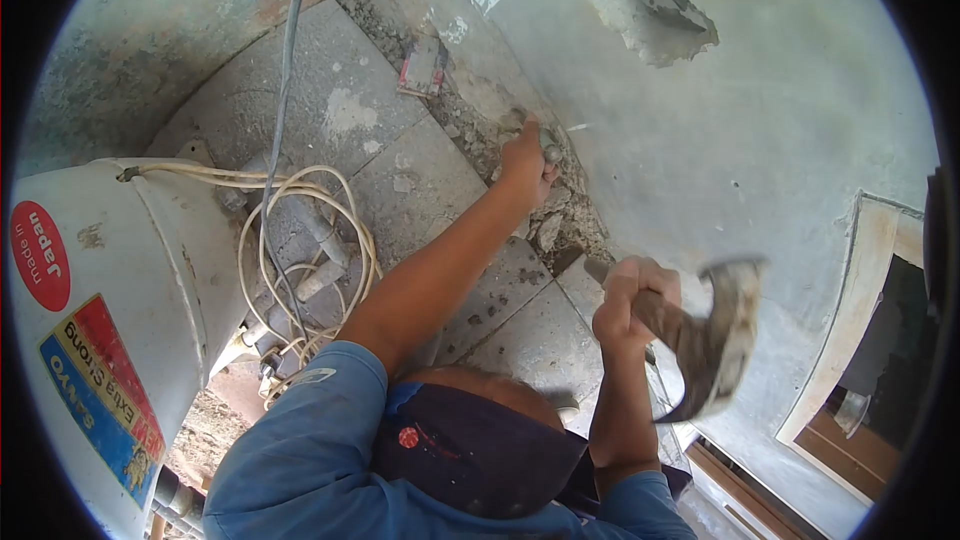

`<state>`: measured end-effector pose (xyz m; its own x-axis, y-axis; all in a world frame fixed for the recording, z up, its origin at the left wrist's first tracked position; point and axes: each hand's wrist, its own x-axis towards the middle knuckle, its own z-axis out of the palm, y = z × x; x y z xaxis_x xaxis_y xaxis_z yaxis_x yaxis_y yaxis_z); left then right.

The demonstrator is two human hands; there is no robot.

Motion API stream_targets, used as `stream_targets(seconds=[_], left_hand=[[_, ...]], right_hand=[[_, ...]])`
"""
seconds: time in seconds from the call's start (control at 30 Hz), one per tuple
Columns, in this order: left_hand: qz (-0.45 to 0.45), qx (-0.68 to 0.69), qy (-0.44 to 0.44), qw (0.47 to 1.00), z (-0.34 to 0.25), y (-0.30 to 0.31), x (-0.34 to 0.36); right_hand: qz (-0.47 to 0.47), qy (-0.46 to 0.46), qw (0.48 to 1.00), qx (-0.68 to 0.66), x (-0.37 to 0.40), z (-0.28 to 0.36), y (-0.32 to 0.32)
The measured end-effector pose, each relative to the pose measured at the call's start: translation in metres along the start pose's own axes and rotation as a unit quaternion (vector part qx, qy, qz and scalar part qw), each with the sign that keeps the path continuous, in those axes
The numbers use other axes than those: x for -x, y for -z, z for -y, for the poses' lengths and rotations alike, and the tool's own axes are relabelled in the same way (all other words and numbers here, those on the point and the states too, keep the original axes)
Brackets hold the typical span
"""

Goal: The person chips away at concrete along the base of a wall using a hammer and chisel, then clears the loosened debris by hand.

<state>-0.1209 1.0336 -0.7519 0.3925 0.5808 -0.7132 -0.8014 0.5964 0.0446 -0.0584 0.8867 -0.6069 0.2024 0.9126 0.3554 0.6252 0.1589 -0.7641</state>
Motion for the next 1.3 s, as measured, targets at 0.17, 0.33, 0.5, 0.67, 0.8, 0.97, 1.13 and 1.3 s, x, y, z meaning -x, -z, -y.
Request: stream_targets(seconds=[0.17,0.33,0.5,0.67,0.8,0.97,1.13,1.3], left_hand=[[-0.044,0.012,-0.001,0.999,-0.001,-0.006,-0.003],[-0.026,-0.023,0.008,0.999,0.015,0.02,0.003],[-0.029,-0.041,0.02,0.999,0.005,0.021,0.015],[-0.007,-0.119,0.029,0.992,-0.015,0.022,0.019],[0.007,-0.087,0.039,0.995,-0.019,0.017,0.002],[-0.01,-0.042,0.02,0.999,-0.009,-0.002,0.002],[-0.05,-0.02,0.015,0.998,-0.011,-0.015,0.004],[-0.001,-0.01,0.031,0.999,-0.002,0.0,-0.006]], right_hand=[[0.064,0.06,0.952,0.294,0.038,-0.073,-0.015],[0.097,-0.277,0.941,0.167,0.025,-0.033,-0.026],[0.072,-0.086,0.965,0.236,0.028,-0.032,-0.011],[0.11,-0.186,0.957,0.194,0.028,-0.024,-0.001],[0.035,-0.104,0.984,0.141,0.013,0.016,-0.001],[0.024,-0.068,0.977,0.2,0.037,-0.038,-0.015],[0.189,-0.293,0.897,0.269,0.012,-0.048,-0.03],[-0.01,-0.012,1.0,0.0,0.005,0.002,-0.005]])
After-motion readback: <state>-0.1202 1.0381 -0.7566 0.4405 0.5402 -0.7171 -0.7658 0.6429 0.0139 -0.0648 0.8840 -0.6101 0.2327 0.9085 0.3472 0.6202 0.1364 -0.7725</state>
